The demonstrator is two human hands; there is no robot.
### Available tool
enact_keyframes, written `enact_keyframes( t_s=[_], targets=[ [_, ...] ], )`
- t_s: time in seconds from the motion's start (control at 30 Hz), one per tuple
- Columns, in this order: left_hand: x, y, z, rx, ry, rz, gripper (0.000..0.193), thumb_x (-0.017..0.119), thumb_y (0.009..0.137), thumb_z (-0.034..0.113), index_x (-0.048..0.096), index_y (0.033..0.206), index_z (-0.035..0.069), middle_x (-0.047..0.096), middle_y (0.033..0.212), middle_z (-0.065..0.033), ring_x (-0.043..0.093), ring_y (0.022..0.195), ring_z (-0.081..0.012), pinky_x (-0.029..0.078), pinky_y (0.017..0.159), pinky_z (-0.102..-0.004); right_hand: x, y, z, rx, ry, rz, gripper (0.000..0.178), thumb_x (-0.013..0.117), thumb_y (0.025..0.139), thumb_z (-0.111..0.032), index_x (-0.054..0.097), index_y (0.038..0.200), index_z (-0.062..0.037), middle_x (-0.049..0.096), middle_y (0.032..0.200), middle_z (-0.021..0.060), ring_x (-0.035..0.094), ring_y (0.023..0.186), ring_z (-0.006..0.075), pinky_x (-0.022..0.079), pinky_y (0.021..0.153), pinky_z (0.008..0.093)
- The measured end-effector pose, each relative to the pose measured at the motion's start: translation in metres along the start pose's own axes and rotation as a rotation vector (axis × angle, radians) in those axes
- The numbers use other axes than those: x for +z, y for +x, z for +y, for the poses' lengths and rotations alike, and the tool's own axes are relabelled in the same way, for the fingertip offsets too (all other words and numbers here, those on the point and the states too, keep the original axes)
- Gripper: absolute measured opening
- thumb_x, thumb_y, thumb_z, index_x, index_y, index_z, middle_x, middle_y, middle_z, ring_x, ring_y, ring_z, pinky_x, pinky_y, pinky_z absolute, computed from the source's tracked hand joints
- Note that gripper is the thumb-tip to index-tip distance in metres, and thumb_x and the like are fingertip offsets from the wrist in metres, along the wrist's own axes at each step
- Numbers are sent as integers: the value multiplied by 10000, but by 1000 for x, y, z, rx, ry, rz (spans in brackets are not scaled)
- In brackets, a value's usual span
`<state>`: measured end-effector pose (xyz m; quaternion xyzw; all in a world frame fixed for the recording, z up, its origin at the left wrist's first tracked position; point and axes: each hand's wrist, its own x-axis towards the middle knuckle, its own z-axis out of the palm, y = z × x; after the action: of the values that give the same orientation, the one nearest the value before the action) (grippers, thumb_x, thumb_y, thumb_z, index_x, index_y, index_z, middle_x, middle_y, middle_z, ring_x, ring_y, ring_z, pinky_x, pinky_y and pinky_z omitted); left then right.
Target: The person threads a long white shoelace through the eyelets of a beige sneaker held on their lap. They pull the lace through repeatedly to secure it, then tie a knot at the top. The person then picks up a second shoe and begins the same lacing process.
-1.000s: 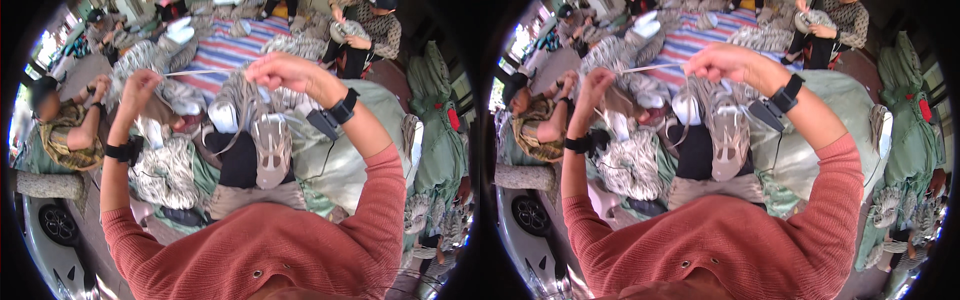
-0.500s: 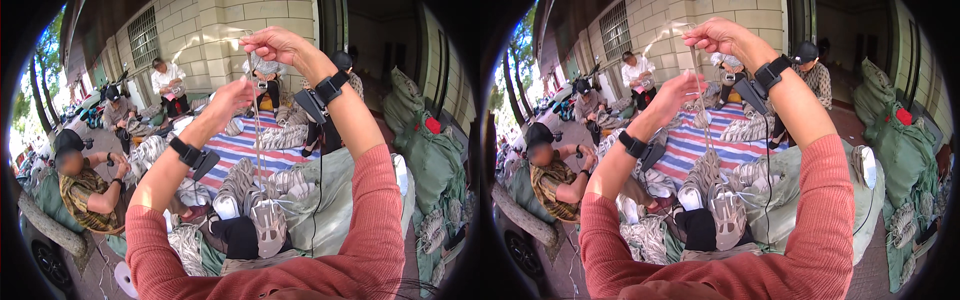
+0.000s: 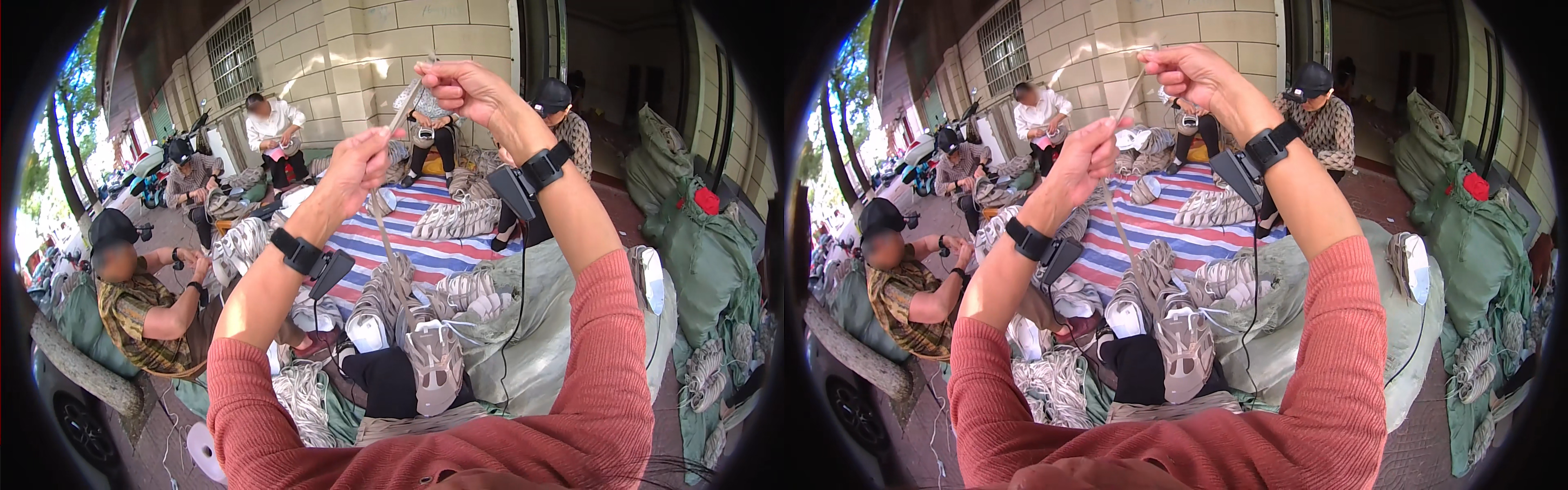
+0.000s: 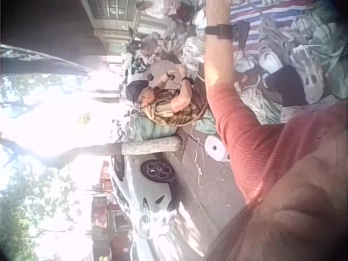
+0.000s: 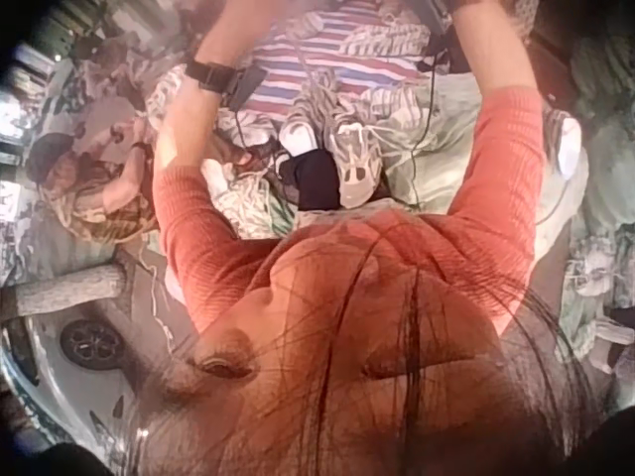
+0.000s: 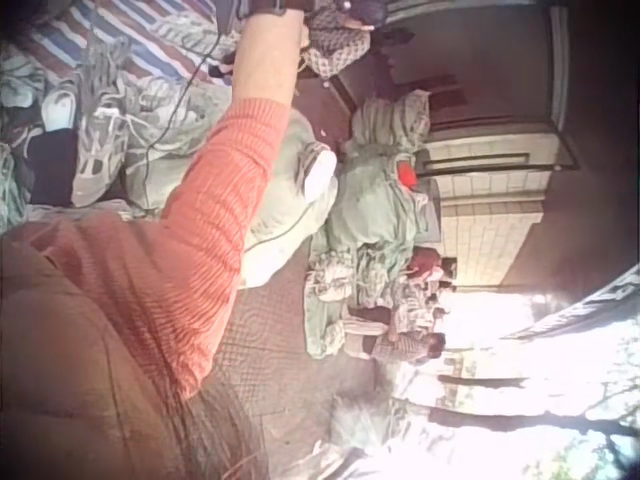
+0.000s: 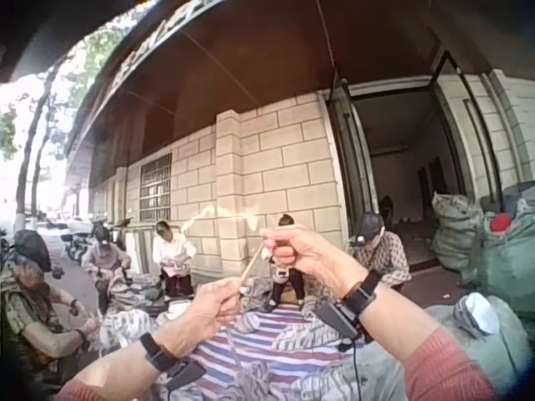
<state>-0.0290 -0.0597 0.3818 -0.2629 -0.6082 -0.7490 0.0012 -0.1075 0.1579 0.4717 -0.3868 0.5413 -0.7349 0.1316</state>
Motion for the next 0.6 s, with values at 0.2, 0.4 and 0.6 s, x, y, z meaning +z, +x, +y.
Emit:
enact_keyframes(
  t_s=[0.2,0.4,0.6],
  targets=[
    [-26,-31,-41,-111,124,-4,239,544,986,272,590,1031,42,544,698,12,502,628,-88,434,620,-249,4,-13,30,20,-69,123,238,642,928,-153,621,1069,37,635,770,19,421,528,19,325,454,167],
    [-23,-41,-55,2,59,57,407,633,940,243,529,1261,16,560,1233,-87,523,1176,-176,406,1031,-359,21,-28,66,125,-301,-68,180,639,927,-173,660,952,3,653,714,48,463,484,36,348,450,170],
    [-21,-25,-66,65,-235,-3,278,646,930,162,577,1152,9,638,987,-71,614,894,-149,504,847,-322,41,-38,88,171,-407,-119,196,645,922,-192,679,963,-4,624,645,22,451,439,19,301,403,154]
  ],
)
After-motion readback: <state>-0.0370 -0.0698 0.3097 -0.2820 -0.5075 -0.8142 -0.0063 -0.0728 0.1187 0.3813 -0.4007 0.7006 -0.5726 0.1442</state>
